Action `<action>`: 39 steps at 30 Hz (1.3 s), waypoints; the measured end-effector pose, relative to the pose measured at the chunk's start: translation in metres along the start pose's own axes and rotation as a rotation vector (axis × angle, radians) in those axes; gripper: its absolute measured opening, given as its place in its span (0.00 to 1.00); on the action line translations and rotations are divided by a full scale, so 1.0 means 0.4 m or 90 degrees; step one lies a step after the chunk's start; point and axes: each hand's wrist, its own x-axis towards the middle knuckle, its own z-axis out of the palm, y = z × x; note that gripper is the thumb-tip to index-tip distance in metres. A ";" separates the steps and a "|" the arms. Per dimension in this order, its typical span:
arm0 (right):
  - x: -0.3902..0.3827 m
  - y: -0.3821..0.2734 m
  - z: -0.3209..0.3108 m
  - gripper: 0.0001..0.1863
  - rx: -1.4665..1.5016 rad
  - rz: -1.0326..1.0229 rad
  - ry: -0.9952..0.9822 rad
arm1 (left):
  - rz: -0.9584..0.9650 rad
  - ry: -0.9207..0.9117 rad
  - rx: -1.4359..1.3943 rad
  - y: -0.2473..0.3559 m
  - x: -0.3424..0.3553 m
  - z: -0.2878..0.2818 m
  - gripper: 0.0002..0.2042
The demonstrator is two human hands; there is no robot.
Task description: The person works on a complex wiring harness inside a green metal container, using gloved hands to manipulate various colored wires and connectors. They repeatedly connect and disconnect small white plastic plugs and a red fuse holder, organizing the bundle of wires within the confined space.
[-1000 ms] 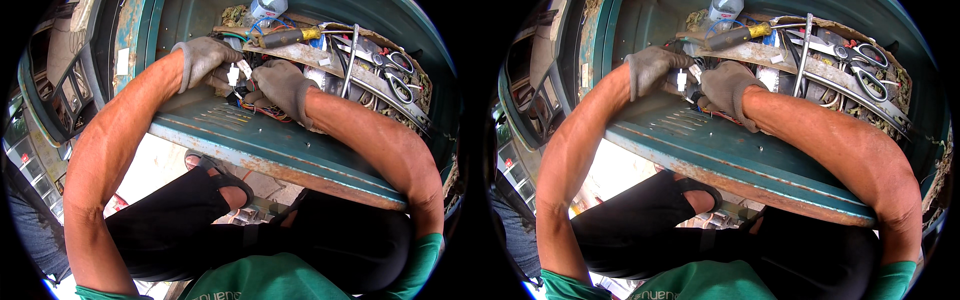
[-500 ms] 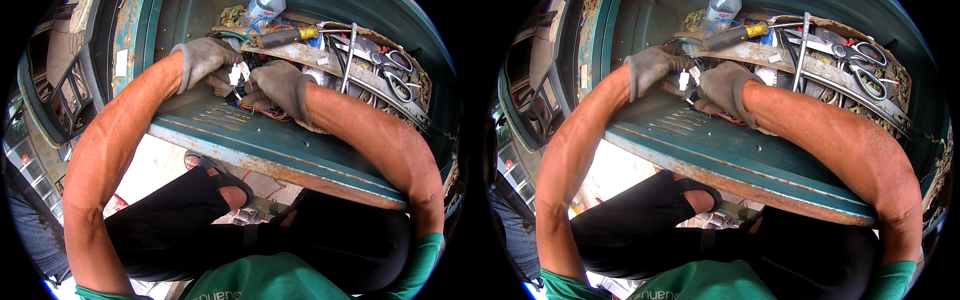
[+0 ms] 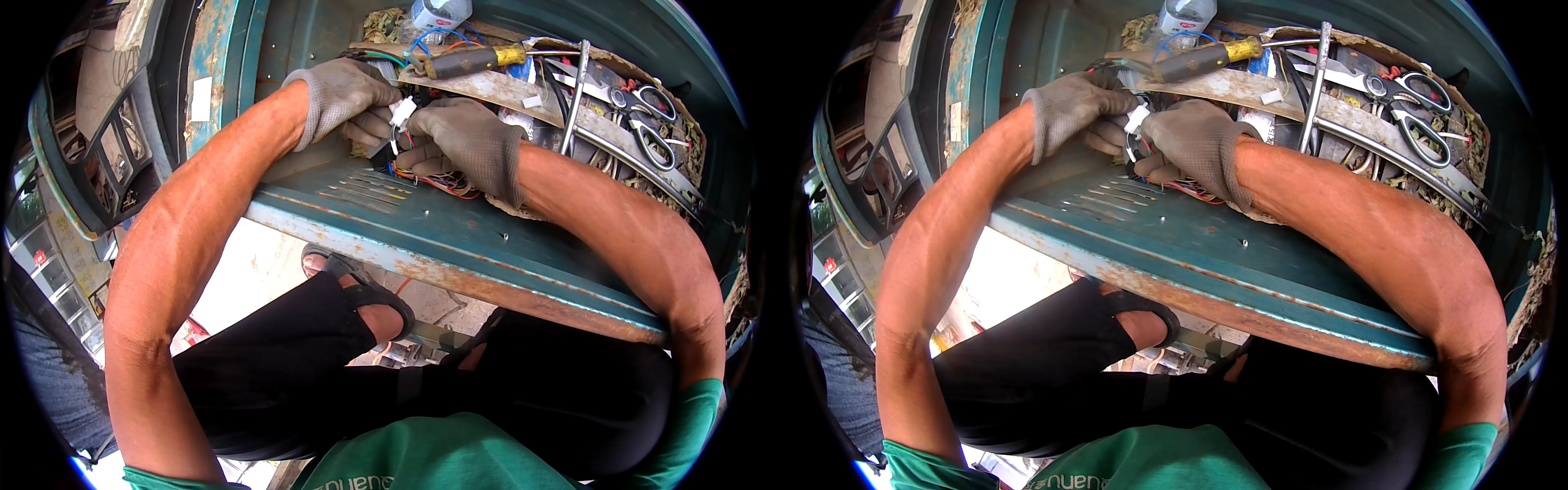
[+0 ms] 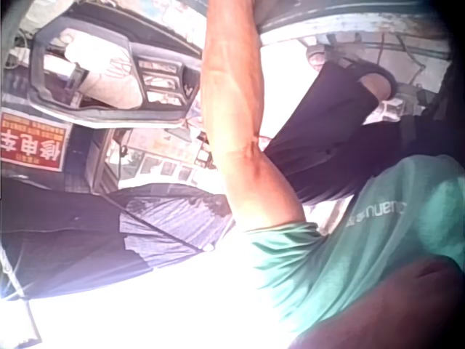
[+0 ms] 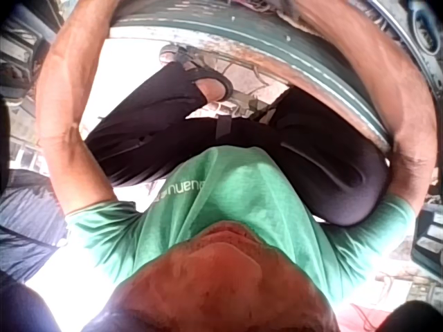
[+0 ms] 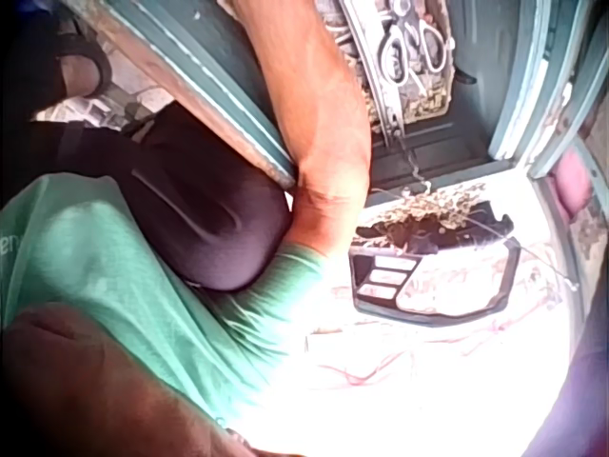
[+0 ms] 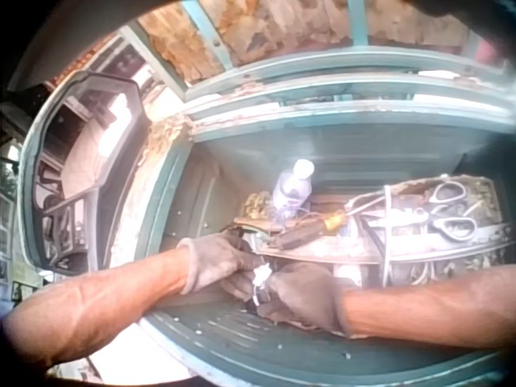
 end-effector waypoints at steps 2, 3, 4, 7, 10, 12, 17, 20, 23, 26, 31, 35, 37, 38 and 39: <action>-0.005 -0.006 0.000 0.18 -0.025 -0.002 -0.015 | 0.008 0.000 0.005 0.001 -0.007 0.002 0.12; -0.016 -0.018 0.002 0.16 -0.040 0.006 -0.016 | 0.012 -0.001 0.007 0.002 -0.009 0.004 0.12; -0.021 -0.025 0.004 0.15 -0.054 0.015 -0.017 | 0.012 -0.001 0.005 0.004 -0.011 0.005 0.12; -0.008 -0.012 0.002 0.15 -0.093 -0.007 -0.013 | 0.014 -0.003 0.000 0.007 -0.012 0.004 0.11; -0.022 -0.016 0.013 0.16 -0.048 0.002 0.030 | 0.013 -0.013 0.005 0.003 -0.006 0.001 0.10; -0.020 -0.019 0.013 0.17 -0.076 0.024 0.013 | 0.014 -0.016 0.022 0.005 -0.011 0.002 0.09; 0.002 -0.007 0.011 0.15 -0.144 0.042 0.011 | 0.018 -0.026 0.028 -0.013 0.006 0.003 0.10; 0.011 0.006 0.006 0.14 -0.151 0.020 -0.002 | 0.032 -0.035 0.028 -0.008 0.005 0.004 0.11; 0.020 0.008 0.005 0.14 -0.219 0.009 0.014 | 0.036 -0.026 0.036 -0.001 -0.002 0.009 0.12; 0.026 0.012 0.009 0.13 -0.271 -0.006 0.020 | 0.032 -0.024 0.029 -0.003 -0.001 0.007 0.13; 0.040 0.024 0.006 0.13 -0.412 -0.079 -0.002 | 0.028 -0.023 0.034 -0.004 0.002 0.007 0.14; 0.023 0.008 0.010 0.14 -0.296 -0.002 0.035 | 0.033 -0.021 0.045 0.000 0.002 0.010 0.15; 0.019 0.007 0.013 0.14 -0.254 0.002 0.041 | 0.036 -0.023 0.049 0.006 -0.007 0.013 0.16; 0.019 0.007 0.014 0.14 -0.233 0.005 0.044 | 0.039 -0.030 0.046 0.009 -0.012 0.012 0.17; 0.020 0.010 0.012 0.14 -0.222 0.003 0.039 | 0.043 -0.037 0.045 0.012 -0.016 0.013 0.18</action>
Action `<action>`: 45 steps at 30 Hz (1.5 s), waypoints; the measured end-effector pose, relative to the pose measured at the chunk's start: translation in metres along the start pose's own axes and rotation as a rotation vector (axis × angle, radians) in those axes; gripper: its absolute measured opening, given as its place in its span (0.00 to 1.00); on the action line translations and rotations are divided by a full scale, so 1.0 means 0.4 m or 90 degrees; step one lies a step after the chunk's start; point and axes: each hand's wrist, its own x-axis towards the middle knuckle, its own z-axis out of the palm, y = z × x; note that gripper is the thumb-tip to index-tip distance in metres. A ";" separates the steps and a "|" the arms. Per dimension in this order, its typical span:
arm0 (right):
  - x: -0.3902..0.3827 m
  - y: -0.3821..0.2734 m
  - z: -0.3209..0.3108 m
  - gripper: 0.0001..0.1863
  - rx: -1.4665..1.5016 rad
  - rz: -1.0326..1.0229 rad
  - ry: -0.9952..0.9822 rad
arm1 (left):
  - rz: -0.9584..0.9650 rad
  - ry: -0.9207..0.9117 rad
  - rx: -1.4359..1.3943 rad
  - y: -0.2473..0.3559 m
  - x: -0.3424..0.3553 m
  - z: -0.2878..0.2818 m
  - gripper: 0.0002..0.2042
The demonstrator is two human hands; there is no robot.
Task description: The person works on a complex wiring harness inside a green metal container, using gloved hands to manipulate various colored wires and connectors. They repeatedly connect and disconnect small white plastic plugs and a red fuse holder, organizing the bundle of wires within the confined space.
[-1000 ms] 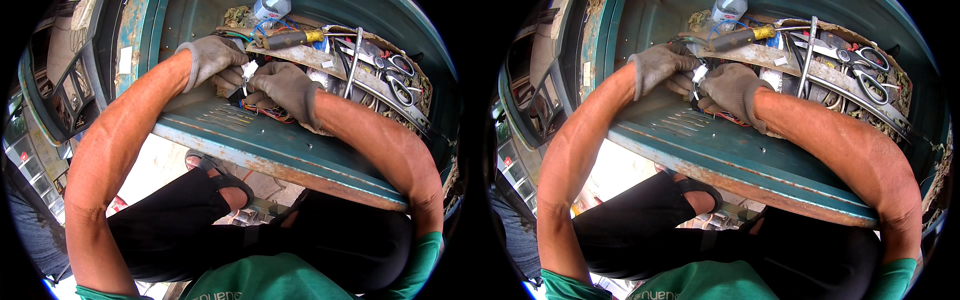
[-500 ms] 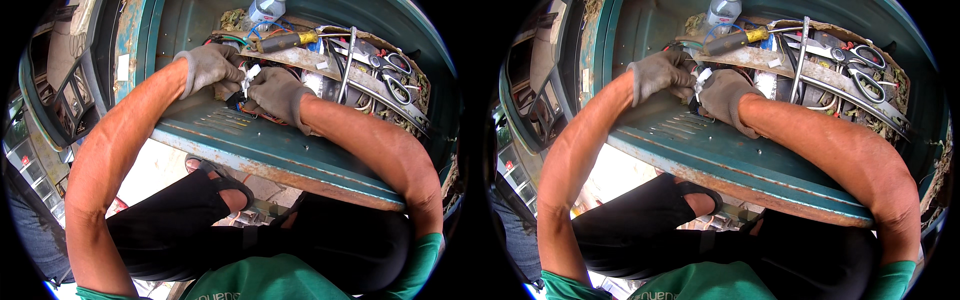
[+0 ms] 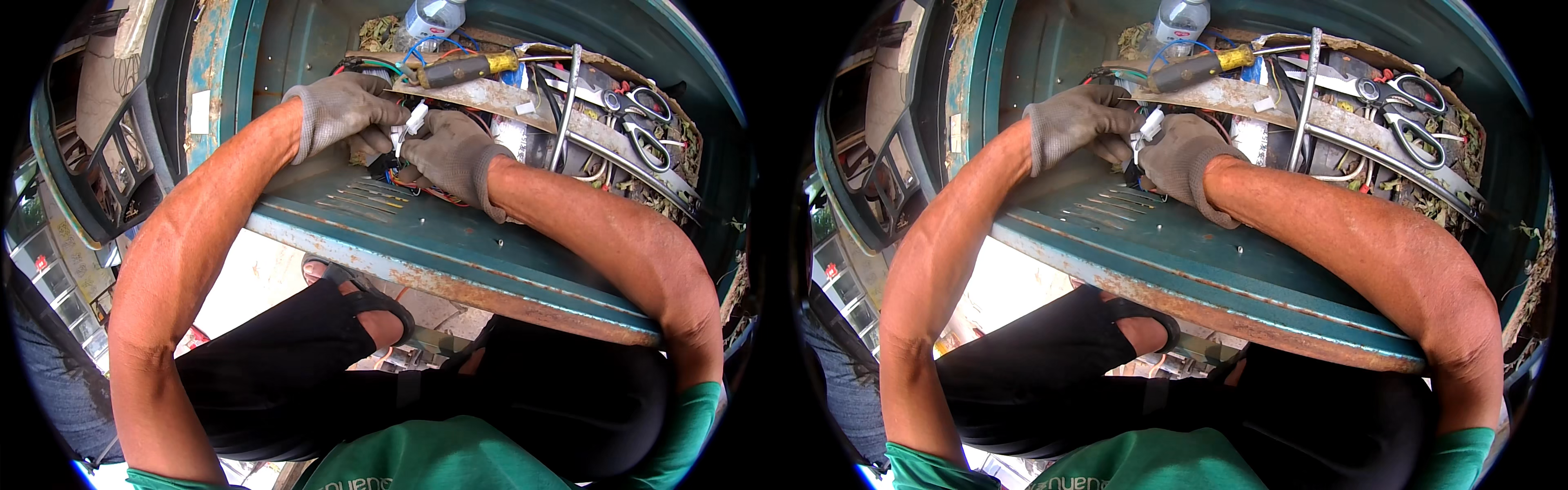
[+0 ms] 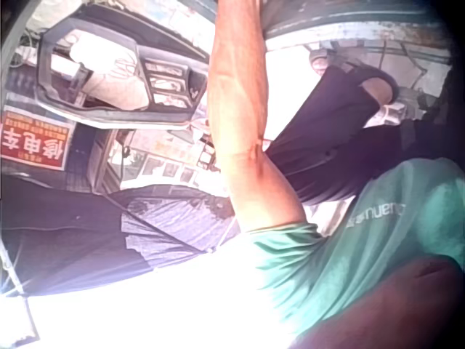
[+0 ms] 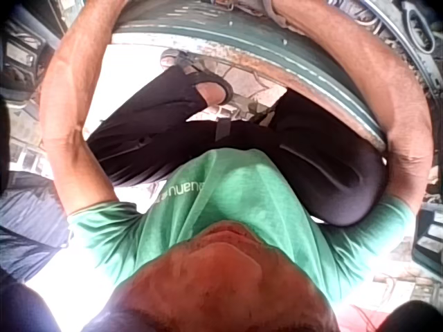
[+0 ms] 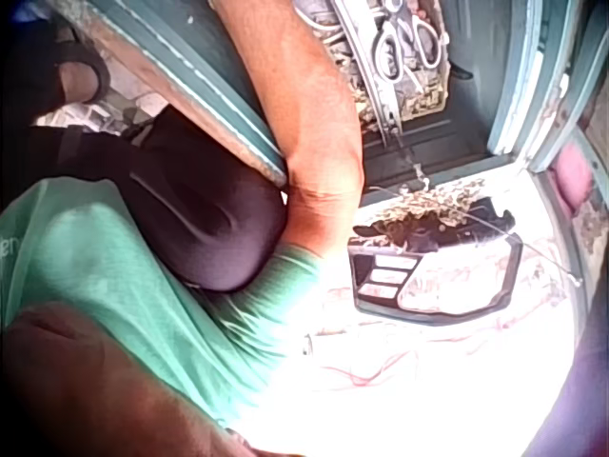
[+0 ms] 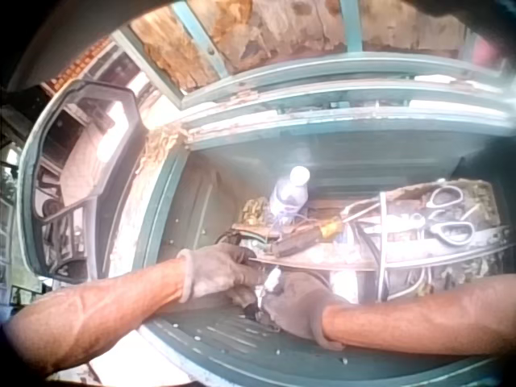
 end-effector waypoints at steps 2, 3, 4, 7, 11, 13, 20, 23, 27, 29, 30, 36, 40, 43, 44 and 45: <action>0.004 0.010 -0.002 0.14 0.023 -0.005 -0.008 | -0.007 0.007 0.004 0.003 -0.004 0.003 0.18; 0.000 0.006 -0.002 0.14 0.039 0.000 -0.016 | -0.011 0.012 0.005 0.000 -0.005 0.002 0.18; -0.009 -0.002 -0.004 0.14 0.056 0.004 -0.025 | -0.014 0.006 -0.001 -0.005 -0.001 -0.003 0.18; -0.016 -0.002 -0.003 0.13 0.082 -0.005 -0.016 | -0.011 -0.006 -0.007 -0.017 0.006 -0.013 0.16; -0.018 -0.001 0.001 0.13 0.128 -0.009 0.002 | 0.000 -0.003 0.017 -0.009 0.003 -0.011 0.15; -0.036 -0.022 -0.007 0.14 0.126 0.001 -0.022 | -0.004 0.005 0.023 -0.004 -0.001 -0.009 0.14; -0.036 -0.024 -0.012 0.15 0.124 0.001 -0.049 | -0.013 0.035 0.013 -0.002 -0.002 -0.003 0.14; -0.030 -0.015 -0.018 0.15 0.082 -0.021 -0.064 | -0.012 0.043 0.010 -0.005 0.010 -0.005 0.14; -0.026 -0.007 -0.021 0.16 0.065 -0.031 -0.077 | -0.039 0.094 0.104 -0.018 0.033 -0.002 0.13; -0.032 -0.013 -0.021 0.16 0.056 -0.035 -0.084 | -0.032 0.118 0.261 -0.043 0.057 -0.014 0.13; -0.035 -0.017 -0.020 0.15 0.060 -0.029 -0.082 | -0.029 0.129 0.339 -0.055 0.067 -0.019 0.12; -0.028 -0.007 -0.015 0.14 0.068 -0.033 -0.070 | -0.059 0.130 0.471 -0.062 0.077 -0.013 0.21; -0.028 -0.009 -0.006 0.11 0.064 -0.016 -0.040 | -0.037 0.148 0.550 -0.040 0.055 -0.010 0.21; -0.028 -0.009 0.000 0.10 0.069 -0.020 -0.028 | -0.032 0.162 0.573 -0.055 0.070 -0.019 0.20; -0.029 -0.009 0.002 0.10 0.070 -0.025 -0.028 | -0.042 0.168 0.572 -0.059 0.074 -0.022 0.20; -0.028 -0.007 0.001 0.10 0.078 -0.027 -0.025 | -0.052 0.173 0.571 -0.056 0.075 -0.021 0.20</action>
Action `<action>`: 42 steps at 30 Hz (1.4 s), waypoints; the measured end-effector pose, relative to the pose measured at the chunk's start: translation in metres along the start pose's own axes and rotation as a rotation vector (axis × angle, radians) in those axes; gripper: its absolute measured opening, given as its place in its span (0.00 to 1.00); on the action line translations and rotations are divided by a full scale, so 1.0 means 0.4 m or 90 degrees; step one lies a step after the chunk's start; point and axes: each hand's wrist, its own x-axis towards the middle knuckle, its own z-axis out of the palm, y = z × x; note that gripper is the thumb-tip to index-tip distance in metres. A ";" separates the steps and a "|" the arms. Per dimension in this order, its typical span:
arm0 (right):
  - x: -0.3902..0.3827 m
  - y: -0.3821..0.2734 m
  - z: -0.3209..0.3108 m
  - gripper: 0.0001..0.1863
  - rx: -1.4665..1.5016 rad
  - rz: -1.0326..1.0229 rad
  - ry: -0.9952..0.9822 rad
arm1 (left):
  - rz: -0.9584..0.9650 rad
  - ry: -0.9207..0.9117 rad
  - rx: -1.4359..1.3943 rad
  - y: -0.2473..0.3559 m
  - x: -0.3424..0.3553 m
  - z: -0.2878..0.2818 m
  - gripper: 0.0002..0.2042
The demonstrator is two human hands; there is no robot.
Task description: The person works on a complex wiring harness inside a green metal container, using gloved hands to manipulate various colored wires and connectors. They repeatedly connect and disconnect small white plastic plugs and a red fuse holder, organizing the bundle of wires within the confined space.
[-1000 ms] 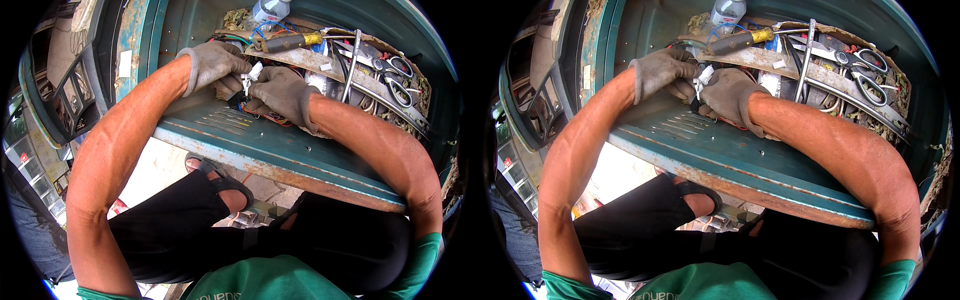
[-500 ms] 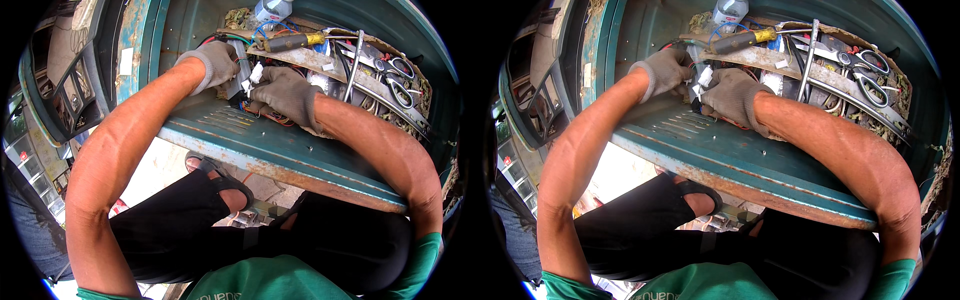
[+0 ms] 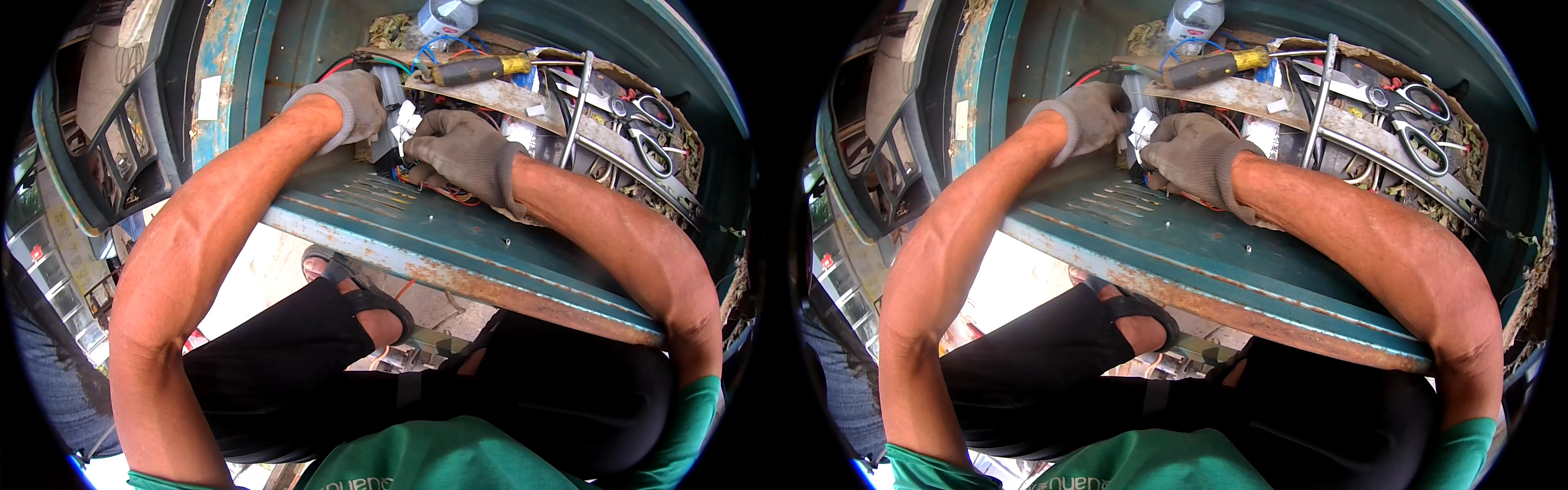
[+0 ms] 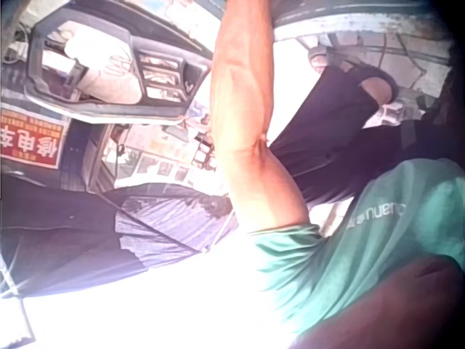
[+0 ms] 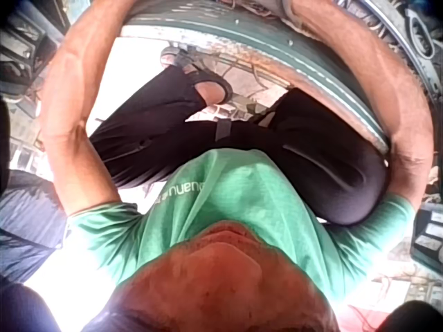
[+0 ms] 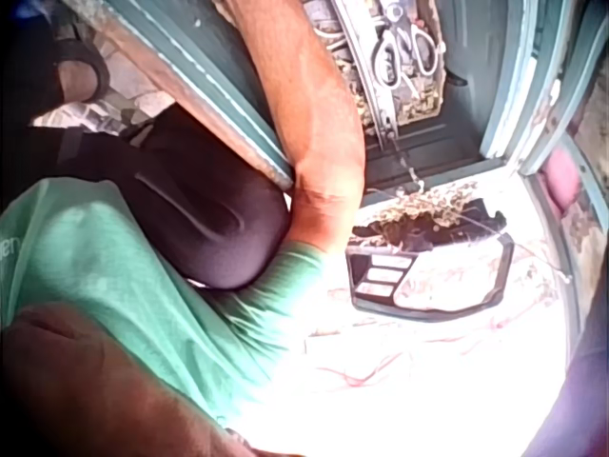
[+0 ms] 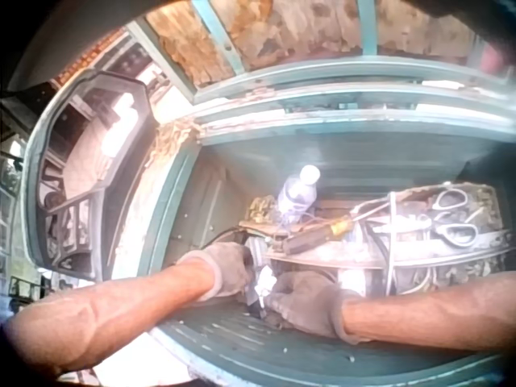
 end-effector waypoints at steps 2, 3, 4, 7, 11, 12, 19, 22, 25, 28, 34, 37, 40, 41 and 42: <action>0.005 0.007 0.001 0.11 0.016 -0.005 0.005 | -0.002 0.012 -0.021 0.002 -0.004 -0.004 0.20; 0.006 0.010 0.000 0.11 0.020 -0.005 0.010 | -0.001 0.019 -0.030 0.009 -0.010 -0.012 0.20; 0.008 0.013 -0.001 0.11 0.023 -0.005 0.016 | 0.017 0.030 -0.034 0.015 -0.016 -0.023 0.20; 0.012 0.015 -0.006 0.13 -0.025 -0.004 -0.001 | 0.056 0.058 -0.085 0.019 -0.026 -0.043 0.21; -0.002 -0.009 -0.007 0.12 -0.127 0.015 -0.089 | 0.040 0.040 -0.243 0.000 -0.023 -0.049 0.20; -0.005 -0.007 -0.008 0.13 -0.153 0.007 -0.094 | 0.034 0.025 -0.278 0.003 -0.021 -0.054 0.20; -0.024 0.007 -0.013 0.13 -0.349 -0.101 -0.148 | 0.047 0.094 -0.348 -0.001 -0.026 -0.053 0.16; -0.049 -0.008 -0.013 0.12 -0.353 -0.104 -0.169 | 0.041 0.045 -0.305 0.005 -0.026 -0.060 0.17; -0.056 -0.004 -0.011 0.11 -0.338 -0.098 -0.169 | 0.052 0.049 -0.242 0.009 -0.023 -0.055 0.16; -0.045 0.021 -0.007 0.11 -0.328 -0.133 -0.163 | 0.057 0.068 -0.162 0.016 -0.030 -0.051 0.16; -0.035 0.014 -0.004 0.12 -0.375 -0.155 -0.159 | 0.072 0.102 -0.066 0.029 -0.031 -0.049 0.18; -0.034 0.018 -0.004 0.14 -0.415 -0.187 -0.087 | 0.101 0.113 -0.069 0.051 -0.038 -0.055 0.19; -0.018 0.047 0.002 0.15 -0.372 -0.196 0.007 | 0.124 0.114 -0.063 0.068 -0.082 -0.071 0.22; -0.020 0.027 -0.001 0.15 -0.325 -0.139 -0.005 | 0.130 0.122 -0.071 0.071 -0.098 -0.075 0.23; -0.021 0.010 -0.003 0.15 -0.278 -0.087 -0.019 | 0.133 0.133 -0.078 0.071 -0.117 -0.080 0.25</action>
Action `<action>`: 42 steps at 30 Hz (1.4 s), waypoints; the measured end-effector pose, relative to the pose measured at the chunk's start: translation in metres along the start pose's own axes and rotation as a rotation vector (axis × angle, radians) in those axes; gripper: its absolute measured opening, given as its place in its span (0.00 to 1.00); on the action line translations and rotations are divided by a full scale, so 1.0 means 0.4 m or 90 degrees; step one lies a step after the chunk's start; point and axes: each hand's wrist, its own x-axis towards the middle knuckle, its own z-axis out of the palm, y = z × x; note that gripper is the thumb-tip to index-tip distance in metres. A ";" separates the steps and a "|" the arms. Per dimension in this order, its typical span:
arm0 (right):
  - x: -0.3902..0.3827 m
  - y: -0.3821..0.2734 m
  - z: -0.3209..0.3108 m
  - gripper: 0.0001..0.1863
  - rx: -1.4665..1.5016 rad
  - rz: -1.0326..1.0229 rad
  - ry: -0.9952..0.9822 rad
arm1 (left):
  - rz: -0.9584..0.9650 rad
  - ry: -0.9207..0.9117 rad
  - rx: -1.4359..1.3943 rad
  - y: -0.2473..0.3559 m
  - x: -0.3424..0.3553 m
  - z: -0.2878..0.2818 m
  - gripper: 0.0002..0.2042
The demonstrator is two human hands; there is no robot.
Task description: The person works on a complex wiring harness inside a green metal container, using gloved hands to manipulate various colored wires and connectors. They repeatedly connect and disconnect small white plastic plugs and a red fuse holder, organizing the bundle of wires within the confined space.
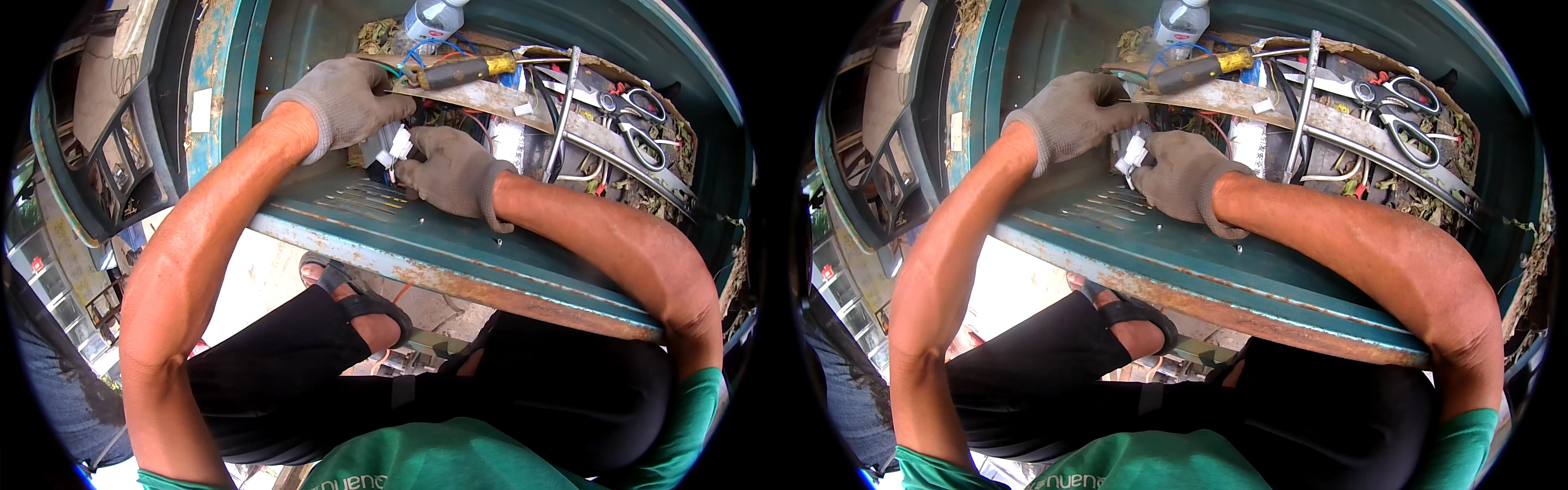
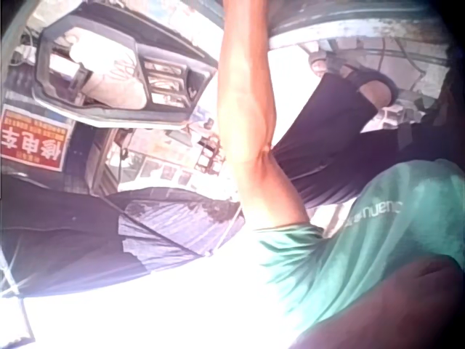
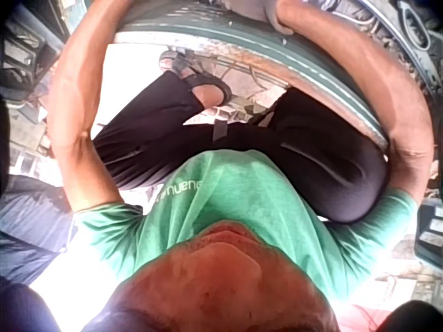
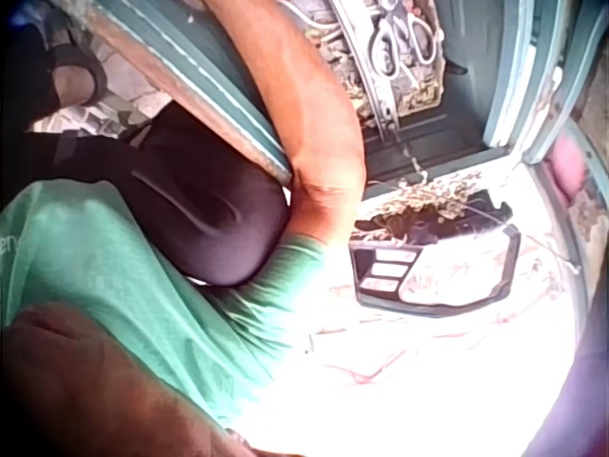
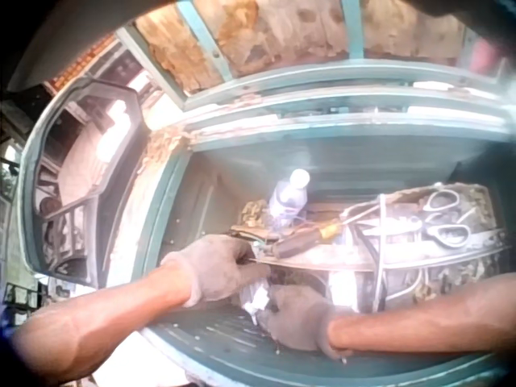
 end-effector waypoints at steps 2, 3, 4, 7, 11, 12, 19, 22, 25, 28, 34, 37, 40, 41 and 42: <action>0.012 0.013 0.010 0.15 0.082 0.008 0.028 | -0.016 -0.007 -0.032 -0.005 -0.018 -0.008 0.27; 0.006 0.005 0.005 0.16 0.106 0.019 0.033 | -0.023 -0.011 -0.050 -0.006 -0.025 -0.009 0.28; 0.003 0.002 0.002 0.17 0.130 0.031 0.038 | -0.034 -0.052 -0.056 -0.002 -0.034 -0.013 0.28; 0.010 0.016 0.009 0.16 0.191 -0.010 0.063 | -0.026 -0.132 -0.048 0.021 -0.065 -0.020 0.26; 0.013 0.019 0.008 0.13 0.202 -0.015 0.019 | 0.020 -0.123 -0.075 0.007 -0.076 -0.018 0.21; 0.017 0.028 0.015 0.14 0.232 -0.024 0.024 | 0.029 -0.128 -0.061 0.000 -0.071 -0.021 0.19; 0.011 0.020 0.007 0.11 0.222 -0.048 0.017 | 0.059 -0.091 0.061 -0.030 -0.089 0.012 0.13; -0.057 -0.008 -0.024 0.12 -0.297 -0.228 0.010 | 0.013 -0.117 0.140 -0.012 -0.076 0.019 0.13; -0.073 -0.044 -0.064 0.12 -0.452 -0.124 -0.082 | 0.048 -0.089 0.135 -0.021 -0.046 0.028 0.14; -0.076 -0.033 -0.086 0.13 -0.522 -0.190 -0.040 | 0.037 -0.111 0.157 -0.028 -0.061 0.014 0.13; -0.096 -0.078 -0.162 0.12 -0.473 -0.242 -0.106 | 0.034 -0.228 0.323 -0.010 -0.048 0.009 0.13; -0.091 -0.084 -0.199 0.10 -0.356 -0.215 -0.131 | 0.050 -0.267 0.382 -0.012 -0.042 0.016 0.13; -0.087 -0.100 -0.225 0.11 -0.280 -0.158 -0.118 | 0.040 -0.291 0.389 -0.010 -0.053 0.010 0.13; -0.090 -0.129 -0.227 0.11 -0.268 -0.081 -0.110 | 0.041 -0.304 0.391 -0.011 -0.055 0.010 0.13; -0.100 -0.146 -0.231 0.12 -0.257 0.002 -0.092 | 0.052 -0.310 0.396 -0.008 -0.053 0.006 0.13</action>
